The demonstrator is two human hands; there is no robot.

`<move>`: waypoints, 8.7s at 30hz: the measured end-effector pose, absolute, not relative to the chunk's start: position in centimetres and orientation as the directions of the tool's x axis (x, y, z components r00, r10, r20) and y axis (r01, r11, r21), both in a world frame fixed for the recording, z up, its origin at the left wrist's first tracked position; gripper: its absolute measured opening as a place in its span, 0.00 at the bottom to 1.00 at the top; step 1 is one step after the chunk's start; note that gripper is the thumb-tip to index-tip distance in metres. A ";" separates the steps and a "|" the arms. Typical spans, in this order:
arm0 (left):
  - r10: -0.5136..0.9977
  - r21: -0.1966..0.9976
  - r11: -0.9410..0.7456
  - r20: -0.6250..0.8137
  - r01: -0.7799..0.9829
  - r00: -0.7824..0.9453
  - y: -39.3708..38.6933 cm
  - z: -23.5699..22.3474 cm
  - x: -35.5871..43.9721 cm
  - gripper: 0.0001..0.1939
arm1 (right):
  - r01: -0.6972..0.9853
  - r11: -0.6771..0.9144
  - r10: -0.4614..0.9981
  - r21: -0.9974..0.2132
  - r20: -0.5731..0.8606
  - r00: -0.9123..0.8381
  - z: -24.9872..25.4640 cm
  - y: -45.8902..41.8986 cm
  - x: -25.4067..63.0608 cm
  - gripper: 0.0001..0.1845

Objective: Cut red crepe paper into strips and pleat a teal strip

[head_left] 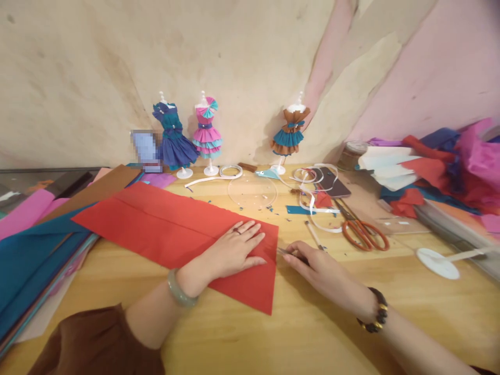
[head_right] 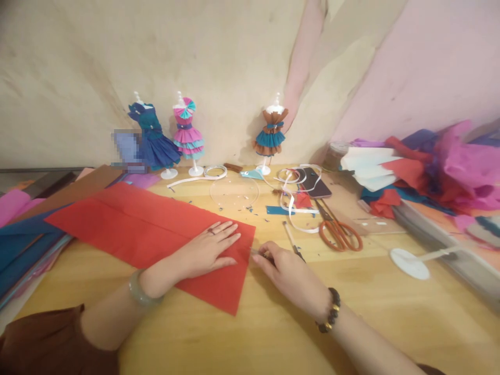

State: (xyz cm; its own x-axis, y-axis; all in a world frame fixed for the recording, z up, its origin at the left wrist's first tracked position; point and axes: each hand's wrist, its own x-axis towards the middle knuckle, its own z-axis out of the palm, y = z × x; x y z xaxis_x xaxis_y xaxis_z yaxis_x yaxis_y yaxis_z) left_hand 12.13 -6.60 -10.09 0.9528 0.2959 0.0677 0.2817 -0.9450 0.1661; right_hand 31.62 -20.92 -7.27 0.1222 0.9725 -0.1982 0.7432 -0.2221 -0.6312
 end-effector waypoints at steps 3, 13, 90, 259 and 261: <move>0.329 0.190 -0.932 0.088 0.308 0.940 -6.7 -9.5 12.3 0.28 | 0.773 -0.261 0.958 -0.578 -0.256 0.132 -6.7 -21.1 32.0 0.15; 0.380 0.251 -0.908 0.164 0.334 0.910 -5.9 -7.3 13.6 0.13 | 0.743 -0.260 0.960 -0.616 -0.245 0.133 -6.9 -20.5 32.4 0.12; 0.417 0.278 -0.904 0.409 0.324 0.812 -5.1 -9.6 15.7 0.07 | 0.707 -0.226 0.962 -0.670 -0.268 0.053 -7.3 -20.8 33.3 0.23; 0.399 0.295 -0.914 0.535 0.278 0.745 -5.5 -9.3 15.8 0.14 | 0.479 -0.240 0.964 -0.844 -0.263 0.020 -8.2 -18.5 30.0 0.19; 0.396 0.293 -0.916 0.540 0.275 0.743 -5.5 -9.4 15.8 0.14 | 0.469 -0.246 0.963 -0.848 -0.269 0.020 -8.3 -18.5 30.0 0.20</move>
State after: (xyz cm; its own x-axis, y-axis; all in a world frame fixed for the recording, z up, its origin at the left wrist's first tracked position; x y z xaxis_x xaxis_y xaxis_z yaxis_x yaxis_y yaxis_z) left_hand 15.76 -5.50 -9.38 0.7431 0.3956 0.5397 0.2750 -0.9158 0.2927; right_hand 30.05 -18.49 -8.27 0.0200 0.9630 -0.2687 0.4695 -0.2463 -0.8479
